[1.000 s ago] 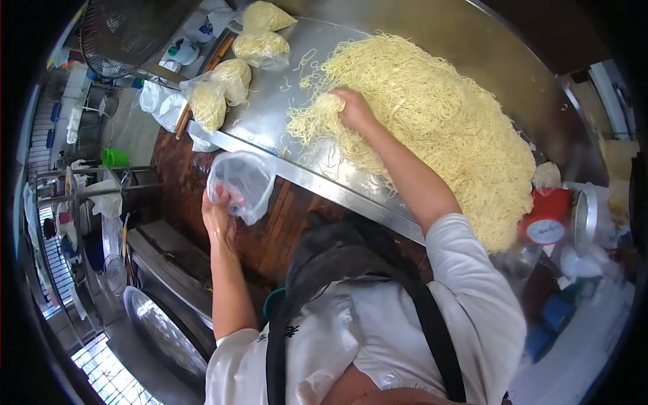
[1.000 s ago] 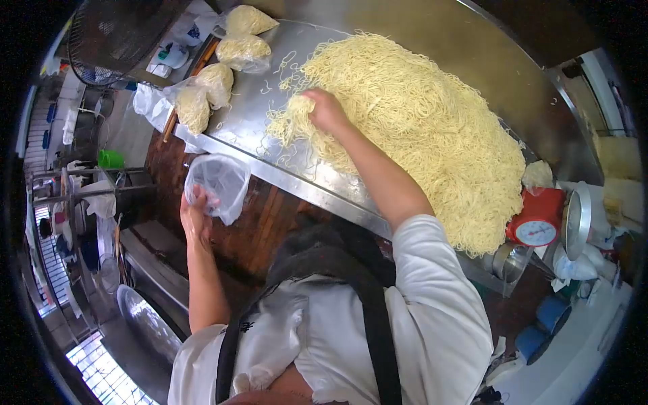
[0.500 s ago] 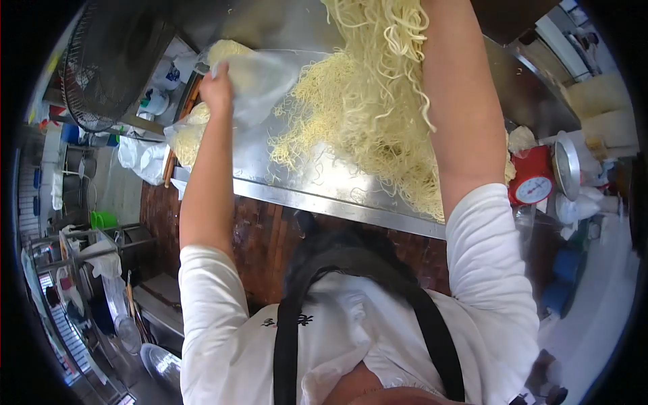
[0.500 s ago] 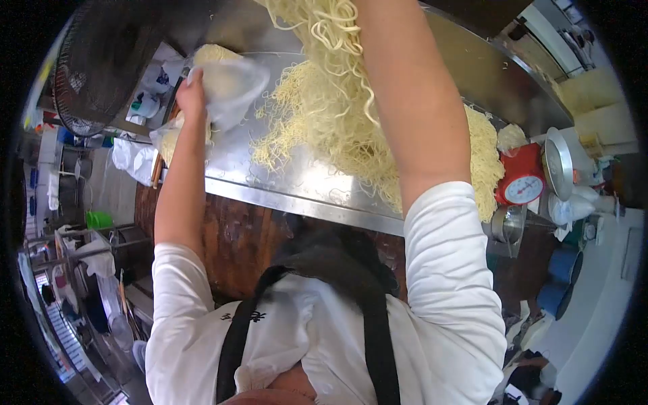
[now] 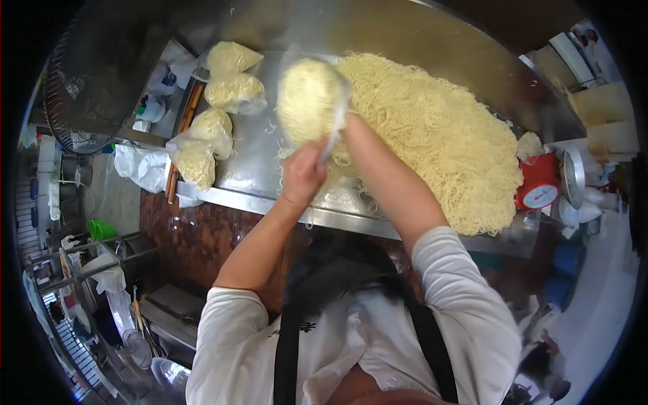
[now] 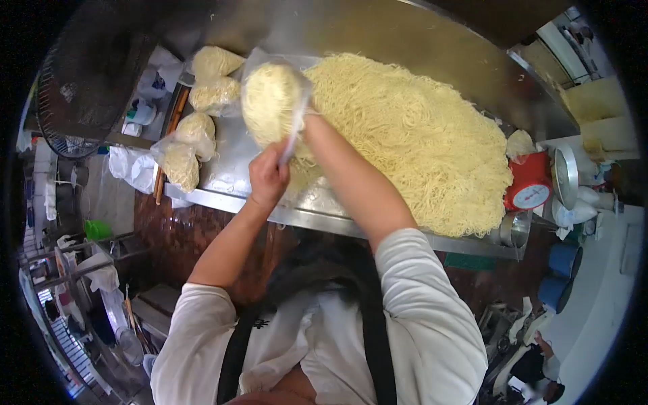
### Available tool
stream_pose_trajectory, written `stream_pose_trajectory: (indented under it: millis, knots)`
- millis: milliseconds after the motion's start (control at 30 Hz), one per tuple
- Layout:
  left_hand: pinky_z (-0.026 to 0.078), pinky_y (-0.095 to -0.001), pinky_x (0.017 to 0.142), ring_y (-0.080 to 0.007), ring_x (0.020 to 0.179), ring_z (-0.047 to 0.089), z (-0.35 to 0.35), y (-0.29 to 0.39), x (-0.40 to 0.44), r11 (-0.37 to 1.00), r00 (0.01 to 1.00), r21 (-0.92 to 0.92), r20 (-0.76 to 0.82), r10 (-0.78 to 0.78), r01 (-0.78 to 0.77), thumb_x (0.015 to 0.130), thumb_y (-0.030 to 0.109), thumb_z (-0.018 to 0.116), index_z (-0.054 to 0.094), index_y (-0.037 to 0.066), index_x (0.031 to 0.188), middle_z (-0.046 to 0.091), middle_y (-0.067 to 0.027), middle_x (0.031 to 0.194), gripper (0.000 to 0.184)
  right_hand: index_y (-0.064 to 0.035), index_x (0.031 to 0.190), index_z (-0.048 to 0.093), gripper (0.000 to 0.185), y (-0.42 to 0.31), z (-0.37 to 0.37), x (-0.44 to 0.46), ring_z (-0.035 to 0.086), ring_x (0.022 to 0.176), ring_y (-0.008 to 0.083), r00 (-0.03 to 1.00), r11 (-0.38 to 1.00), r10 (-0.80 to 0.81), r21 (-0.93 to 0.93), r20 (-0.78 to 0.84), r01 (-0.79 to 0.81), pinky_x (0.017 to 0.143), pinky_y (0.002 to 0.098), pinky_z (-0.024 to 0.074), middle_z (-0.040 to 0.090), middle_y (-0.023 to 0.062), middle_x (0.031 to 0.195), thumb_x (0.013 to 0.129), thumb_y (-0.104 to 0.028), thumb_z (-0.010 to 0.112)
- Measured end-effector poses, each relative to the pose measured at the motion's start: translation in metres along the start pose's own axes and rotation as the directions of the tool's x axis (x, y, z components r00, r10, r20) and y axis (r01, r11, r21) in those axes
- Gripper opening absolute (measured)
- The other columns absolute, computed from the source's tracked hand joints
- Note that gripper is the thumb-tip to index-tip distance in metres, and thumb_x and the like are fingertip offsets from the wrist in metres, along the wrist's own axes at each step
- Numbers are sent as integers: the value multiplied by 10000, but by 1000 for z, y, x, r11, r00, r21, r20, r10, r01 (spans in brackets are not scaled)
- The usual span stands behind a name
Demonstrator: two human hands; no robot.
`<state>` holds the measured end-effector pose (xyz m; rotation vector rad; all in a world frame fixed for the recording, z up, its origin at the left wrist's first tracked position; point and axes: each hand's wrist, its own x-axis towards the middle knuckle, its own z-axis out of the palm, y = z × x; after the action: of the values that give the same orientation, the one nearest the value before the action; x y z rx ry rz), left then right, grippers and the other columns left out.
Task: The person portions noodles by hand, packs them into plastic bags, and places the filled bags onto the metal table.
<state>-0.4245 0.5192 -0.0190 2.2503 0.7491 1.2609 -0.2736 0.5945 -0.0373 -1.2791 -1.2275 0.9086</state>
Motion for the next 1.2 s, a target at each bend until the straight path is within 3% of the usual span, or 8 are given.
stream_pose_trajectory:
  millis: [167, 333, 600, 700, 767, 800, 967, 1200]
  knots:
    - [516, -482, 736, -427, 834, 638, -9, -138, -115, 795, 794, 195, 103, -599, 575, 828, 21, 593, 616, 15, 1014, 665, -218, 935, 187, -80, 1278, 595, 463, 114, 42, -60, 663, 918, 327, 842, 808, 280, -587, 462, 54, 836, 410, 526, 671, 142, 999, 833, -175, 680]
    - [493, -482, 749, -437, 870, 620, -14, -151, -137, 855, 867, 223, 67, -493, 469, 891, 77, 600, 606, -2, 996, 638, -239, 943, 132, -71, 1335, 548, 595, 100, 49, -155, 622, 1019, 394, 996, 379, 1, -922, 84, 77, 882, 413, 515, 607, 248, 1193, 758, -66, 693]
    - [515, -439, 649, -360, 738, 675, -1, -34, -92, 842, 804, -38, 321, -500, 538, 953, 41, 531, 485, 40, 1089, 642, -185, 761, 144, -107, 1369, 499, 527, 75, 71, -50, 644, 932, 228, 972, 963, 165, -241, 165, -123, 783, 367, 534, 659, 116, 1062, 862, -121, 644]
    - [549, -326, 685, -237, 741, 691, 14, -57, -99, 479, 677, -479, 484, -555, 735, 947, 81, 594, 497, 17, 1107, 661, -148, 821, 197, -102, 1351, 489, 488, 162, 70, -84, 640, 930, 189, 755, 653, 508, 386, 414, -651, 731, 342, 538, 667, 88, 1029, 879, -86, 612]
    - [547, -366, 790, -287, 925, 674, -26, -72, -63, 698, 585, -87, 625, -517, 710, 870, 124, 700, 491, 20, 1231, 652, -175, 1017, 430, -113, 1353, 491, 502, 121, 36, -124, 628, 992, 247, 799, 899, 436, -157, 414, -410, 821, 386, 515, 665, 115, 1043, 866, -70, 603]
    - [501, -426, 883, -301, 1036, 620, -34, -78, -51, 905, 729, 58, 571, -377, 421, 799, 143, 759, 463, 40, 1299, 612, -164, 1086, 590, -121, 1374, 483, 534, 113, 22, -138, 620, 1030, 306, 881, 759, 128, -616, 455, 208, 901, 430, 494, 665, 141, 1053, 856, -71, 602]
    - [241, -578, 1129, -371, 1277, 464, 37, -131, -90, 903, 612, 373, 771, -174, -214, 656, 260, 794, 497, 83, 1350, 500, -179, 1367, 776, -83, 1401, 456, 665, 116, -6, -197, 563, 1132, 360, 986, 623, 132, -782, 104, -1, 1054, 518, 365, 635, 215, 1110, 782, -99, 699]
    - [520, -452, 802, -409, 877, 650, -43, -99, -7, 957, 571, 200, 770, -285, 209, 662, 139, 749, 640, 24, 1134, 682, -228, 922, 498, -92, 1321, 537, 574, 49, -12, -173, 651, 983, 284, 963, 515, 260, -834, -70, -199, 1024, 493, 427, 682, 152, 977, 776, -90, 715]
